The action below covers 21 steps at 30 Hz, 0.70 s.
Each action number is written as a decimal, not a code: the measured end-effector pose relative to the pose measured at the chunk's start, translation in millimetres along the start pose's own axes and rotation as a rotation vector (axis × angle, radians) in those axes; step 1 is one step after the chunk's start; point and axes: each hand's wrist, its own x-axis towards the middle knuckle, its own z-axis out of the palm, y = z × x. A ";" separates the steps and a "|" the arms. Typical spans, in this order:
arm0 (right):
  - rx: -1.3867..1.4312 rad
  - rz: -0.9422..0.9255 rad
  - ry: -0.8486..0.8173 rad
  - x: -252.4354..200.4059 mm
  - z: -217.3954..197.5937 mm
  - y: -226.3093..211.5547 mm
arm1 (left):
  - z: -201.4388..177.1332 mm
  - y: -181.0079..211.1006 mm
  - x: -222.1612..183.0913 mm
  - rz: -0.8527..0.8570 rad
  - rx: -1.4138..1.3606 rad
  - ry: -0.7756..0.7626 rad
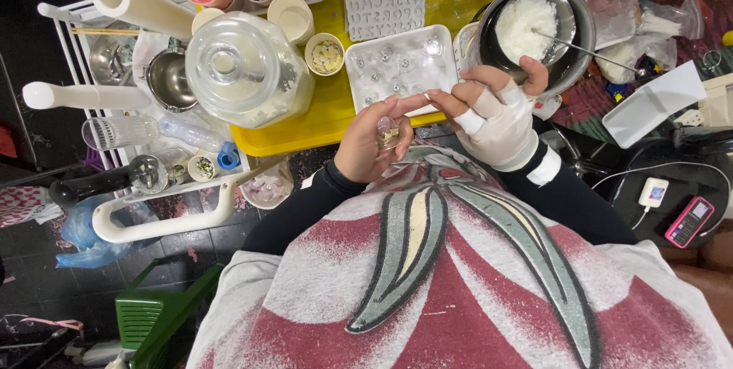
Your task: Filling small decorative silicone molds with white melted wax using a piping tool.
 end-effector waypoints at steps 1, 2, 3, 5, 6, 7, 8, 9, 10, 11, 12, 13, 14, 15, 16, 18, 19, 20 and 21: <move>0.000 0.001 0.000 -1.6 0.8 1.5 | -1.3 -1.4 1.1 -0.001 0.000 0.000; 0.005 -0.007 -0.007 -3.2 1.5 2.9 | -2.5 -2.8 2.1 -0.006 -0.011 0.003; 0.008 -0.014 -0.014 -5.2 2.1 4.2 | -3.7 -4.5 3.2 -0.011 -0.023 0.004; 0.036 0.008 -0.014 -6.9 1.3 5.3 | -4.3 -5.9 4.4 -0.008 -0.022 -0.020; 0.065 0.029 -0.013 -7.4 0.8 6.0 | -4.5 -6.3 5.1 -0.003 -0.022 -0.044; 0.065 0.028 -0.012 -5.6 -1.8 4.9 | -2.5 -5.4 6.7 -0.001 -0.021 -0.044; 0.089 0.064 0.009 -3.8 -4.3 3.9 | -0.7 -4.5 8.3 -0.018 0.007 -0.014; 0.113 0.101 0.028 -3.0 -7.4 2.2 | 1.3 -4.8 9.2 -0.038 0.034 0.018; 0.114 0.101 0.027 -0.2 -10.6 0.5 | 5.8 -1.3 9.2 -0.038 0.032 0.019; 0.130 0.023 0.034 2.3 -13.9 -1.1 | 10.3 2.3 9.3 -0.021 0.098 -0.014; 0.146 -0.055 0.042 5.0 -17.3 -2.7 | 14.9 5.8 9.5 -0.004 0.163 -0.047; 0.145 -0.054 0.042 9.0 -20.3 -5.9 | 16.3 6.3 10.0 -0.004 0.164 -0.048; 0.153 -0.101 0.031 13.0 -23.3 -9.2 | 17.7 6.8 10.4 0.008 0.209 -0.041; 0.162 -0.148 0.019 16.8 -26.5 -12.5 | 19.2 6.9 10.7 0.021 0.253 -0.033; 0.161 -0.148 0.019 18.2 -26.9 -13.6 | 20.5 7.4 10.5 0.021 0.254 -0.034; 0.130 -0.173 -0.040 21.0 -27.9 -16.3 | 23.1 8.3 9.7 0.027 0.282 -0.040; 0.131 -0.173 -0.040 22.1 -28.4 -15.6 | 22.2 7.2 9.8 0.027 0.282 -0.039; 0.109 -0.192 -0.037 23.3 -28.9 -14.9 | 21.2 6.1 10.1 0.022 0.292 -0.049; 0.087 -0.208 -0.035 24.2 -29.5 -14.6 | 20.3 4.9 10.0 0.016 0.301 -0.059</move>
